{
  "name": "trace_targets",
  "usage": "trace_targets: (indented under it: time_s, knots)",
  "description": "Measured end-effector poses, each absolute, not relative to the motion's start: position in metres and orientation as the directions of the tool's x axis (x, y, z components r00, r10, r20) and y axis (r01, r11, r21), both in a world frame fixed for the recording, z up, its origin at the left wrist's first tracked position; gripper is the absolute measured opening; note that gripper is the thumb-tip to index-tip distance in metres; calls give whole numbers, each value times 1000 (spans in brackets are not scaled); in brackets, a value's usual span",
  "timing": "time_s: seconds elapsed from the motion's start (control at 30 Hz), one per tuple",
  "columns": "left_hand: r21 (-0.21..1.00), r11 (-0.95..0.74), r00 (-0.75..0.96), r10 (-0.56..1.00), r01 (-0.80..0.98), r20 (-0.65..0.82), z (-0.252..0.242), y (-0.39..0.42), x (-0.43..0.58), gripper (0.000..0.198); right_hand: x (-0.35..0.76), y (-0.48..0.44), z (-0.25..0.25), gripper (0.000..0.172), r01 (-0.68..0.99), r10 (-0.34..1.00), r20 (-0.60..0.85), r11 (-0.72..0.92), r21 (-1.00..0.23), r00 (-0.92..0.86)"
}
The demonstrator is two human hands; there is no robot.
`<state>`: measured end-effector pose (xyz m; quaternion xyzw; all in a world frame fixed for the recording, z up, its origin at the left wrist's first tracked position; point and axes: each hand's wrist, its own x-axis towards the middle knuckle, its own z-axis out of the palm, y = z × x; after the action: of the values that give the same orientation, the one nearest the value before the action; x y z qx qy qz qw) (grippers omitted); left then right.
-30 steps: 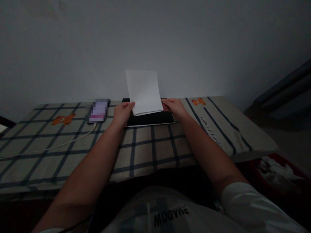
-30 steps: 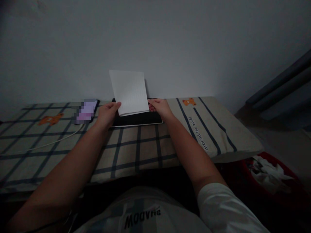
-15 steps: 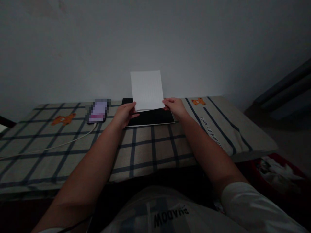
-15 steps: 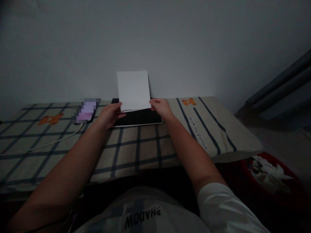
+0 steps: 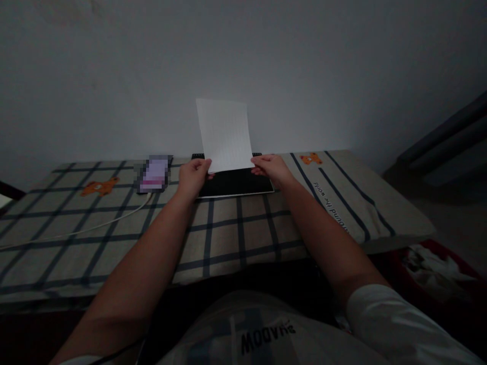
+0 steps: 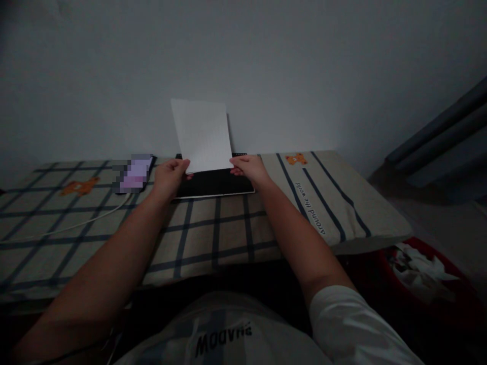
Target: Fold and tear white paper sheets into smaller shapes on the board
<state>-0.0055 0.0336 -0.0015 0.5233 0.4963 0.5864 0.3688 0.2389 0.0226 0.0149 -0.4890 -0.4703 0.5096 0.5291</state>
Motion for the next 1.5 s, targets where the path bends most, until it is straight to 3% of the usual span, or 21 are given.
trace_targets:
  time_s: [0.13,0.27,0.4,0.63,0.97,1.17,1.37,1.5]
  knots:
    - [970,-239,-148,959,38,242,2,30,-3,21,237,24,14,7,-39,997,10,13,-999,76]
    - [989,-120,-47,992,-84,117,8,26,0,20,237,24,15,13,-10,995,14,16,-1000,102]
    - [994,-86,-20,996,-62,84,10,25,2,16,237,21,19,19,15,993,30,28,-999,118]
    - [982,-178,-110,977,68,185,8,26,2,18,234,20,19,20,31,994,34,31,-999,104]
    - [972,-228,11,974,62,228,5,27,1,25,236,22,18,18,57,990,44,36,-998,134]
    - [941,-308,-57,946,138,318,3,29,-1,18,233,25,13,18,76,990,61,52,-996,128]
    - [980,-201,55,978,13,200,9,25,2,1,236,25,15,18,19,984,38,35,-999,172]
    - [996,-86,153,984,-7,87,13,22,1,22,243,27,16,15,30,979,37,31,-999,202]
